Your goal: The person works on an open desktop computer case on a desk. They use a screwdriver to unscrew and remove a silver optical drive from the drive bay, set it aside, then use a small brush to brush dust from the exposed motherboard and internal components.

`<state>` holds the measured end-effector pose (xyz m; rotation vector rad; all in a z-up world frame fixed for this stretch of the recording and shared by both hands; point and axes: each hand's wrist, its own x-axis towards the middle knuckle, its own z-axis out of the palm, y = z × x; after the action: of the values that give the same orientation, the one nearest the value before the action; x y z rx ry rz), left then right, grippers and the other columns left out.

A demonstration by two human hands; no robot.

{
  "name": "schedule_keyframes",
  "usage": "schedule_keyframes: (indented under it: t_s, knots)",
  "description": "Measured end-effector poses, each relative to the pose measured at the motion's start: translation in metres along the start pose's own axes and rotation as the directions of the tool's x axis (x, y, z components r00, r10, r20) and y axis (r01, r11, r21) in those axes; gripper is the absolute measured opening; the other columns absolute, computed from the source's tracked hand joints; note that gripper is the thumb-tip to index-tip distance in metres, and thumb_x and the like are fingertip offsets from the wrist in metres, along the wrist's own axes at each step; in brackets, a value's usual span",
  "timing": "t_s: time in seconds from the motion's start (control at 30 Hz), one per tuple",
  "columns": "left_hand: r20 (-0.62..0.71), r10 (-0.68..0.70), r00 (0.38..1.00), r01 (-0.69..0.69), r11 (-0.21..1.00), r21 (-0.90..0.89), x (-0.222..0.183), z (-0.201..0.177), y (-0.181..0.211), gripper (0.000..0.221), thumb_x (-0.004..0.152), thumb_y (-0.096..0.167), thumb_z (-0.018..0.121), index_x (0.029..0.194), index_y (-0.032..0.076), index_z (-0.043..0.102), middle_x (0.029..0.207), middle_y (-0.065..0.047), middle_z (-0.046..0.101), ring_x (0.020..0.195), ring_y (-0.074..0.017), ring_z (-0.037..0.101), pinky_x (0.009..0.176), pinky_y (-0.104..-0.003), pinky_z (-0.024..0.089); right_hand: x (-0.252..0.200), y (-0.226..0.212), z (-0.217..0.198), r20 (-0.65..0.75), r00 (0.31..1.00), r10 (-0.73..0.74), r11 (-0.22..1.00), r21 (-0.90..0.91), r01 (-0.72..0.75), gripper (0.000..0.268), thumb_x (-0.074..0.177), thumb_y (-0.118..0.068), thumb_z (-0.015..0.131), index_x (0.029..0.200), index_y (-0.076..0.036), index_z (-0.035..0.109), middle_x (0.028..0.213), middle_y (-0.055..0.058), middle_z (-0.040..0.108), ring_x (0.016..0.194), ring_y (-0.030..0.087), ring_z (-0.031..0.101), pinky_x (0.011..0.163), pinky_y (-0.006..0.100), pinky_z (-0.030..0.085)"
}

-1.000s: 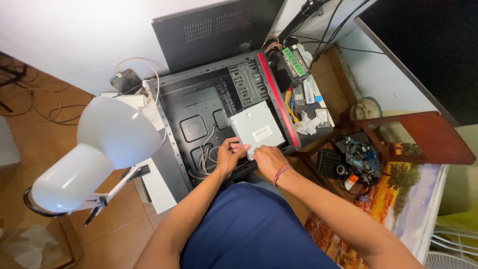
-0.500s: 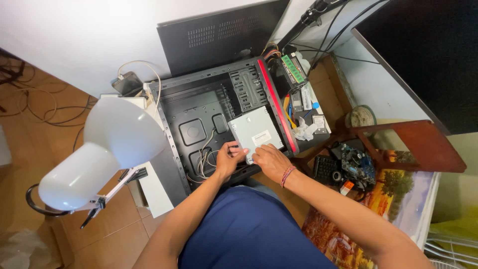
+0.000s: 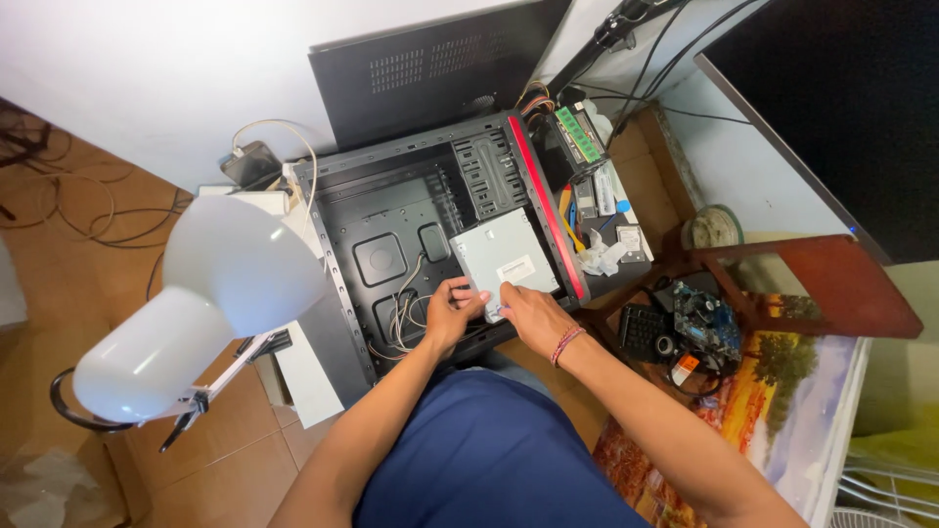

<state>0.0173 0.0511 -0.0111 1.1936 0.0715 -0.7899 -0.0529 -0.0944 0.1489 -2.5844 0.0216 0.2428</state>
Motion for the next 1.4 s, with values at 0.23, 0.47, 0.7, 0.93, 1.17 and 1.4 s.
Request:
schedule_keyframes:
  t_s: [0.23,0.47,0.7,0.93,1.17,1.4]
  knots:
    - [0.006,0.003,1.000,-0.003,1.000,-0.019,-0.002,0.000,0.001,0.056,0.084,0.011,0.083,0.129,-0.004,0.054,0.105,-0.014,0.069,0.087,-0.0170,0.070,0.076,-0.029,0.061,0.002,0.001,-0.004,-0.009,0.980,-0.199,0.980,-0.012,0.199,0.013,0.089,-0.006,0.066,0.093,-0.001,0.055,0.084,0.016,0.062,0.082,0.041,0.065,0.070,0.048,0.051]
    - [0.018,0.001,1.000,-0.001,1.000,-0.004,0.006,-0.007,-0.012,0.051,0.086,0.009,0.077,0.129,-0.003,0.053,0.106,-0.013,0.069,0.087,-0.0171,0.071,0.076,-0.029,0.062,0.004,-0.011,0.004,-0.001,0.966,-0.259,0.955,-0.153,0.256,0.013,0.087,-0.006,0.061,0.099,-0.003,0.057,0.090,0.015,0.064,0.089,0.037,0.064,0.079,0.046,0.051]
    - [0.009,-0.029,1.000,0.029,1.000,-0.001,-0.003,0.000,0.005,0.055,0.084,0.010,0.082,0.129,-0.003,0.054,0.107,-0.013,0.067,0.091,-0.0190,0.069,0.079,-0.030,0.062,-0.002,-0.047,-0.021,0.135,0.986,0.094,0.908,-0.418,-0.029,0.034,0.082,-0.024,0.070,0.104,0.001,0.060,0.082,0.017,0.070,0.089,0.034,0.066,0.079,0.047,0.049]
    - [0.000,-0.029,1.000,0.029,0.999,0.030,-0.003,0.002,0.005,0.057,0.083,0.015,0.083,0.129,-0.002,0.054,0.107,-0.013,0.068,0.091,-0.0181,0.070,0.079,-0.030,0.062,-0.014,-0.003,0.019,0.051,0.981,0.187,0.952,-0.256,-0.168,0.025,0.100,-0.022,0.065,0.086,-0.001,0.067,0.081,0.021,0.068,0.084,0.038,0.066,0.078,0.048,0.051]
    - [0.003,-0.023,1.000,0.023,0.999,0.043,-0.004,0.001,0.007,0.059,0.083,0.015,0.084,0.130,-0.003,0.053,0.106,-0.014,0.069,0.088,-0.0173,0.069,0.078,-0.030,0.062,-0.004,0.001,0.012,-0.030,0.997,-0.075,0.961,-0.268,0.065,0.008,0.084,-0.011,0.068,0.078,-0.005,0.070,0.079,0.012,0.065,0.089,0.032,0.061,0.081,0.045,0.046]
    - [-0.001,-0.029,1.000,0.029,0.999,0.038,-0.003,0.000,0.004,0.057,0.083,0.014,0.083,0.129,-0.003,0.054,0.106,-0.014,0.068,0.088,-0.0178,0.070,0.078,-0.030,0.062,-0.004,0.007,0.013,0.041,0.967,-0.252,0.896,-0.367,0.249,0.007,0.083,-0.007,0.061,0.079,-0.007,0.067,0.084,0.008,0.063,0.093,0.027,0.058,0.083,0.040,0.045]
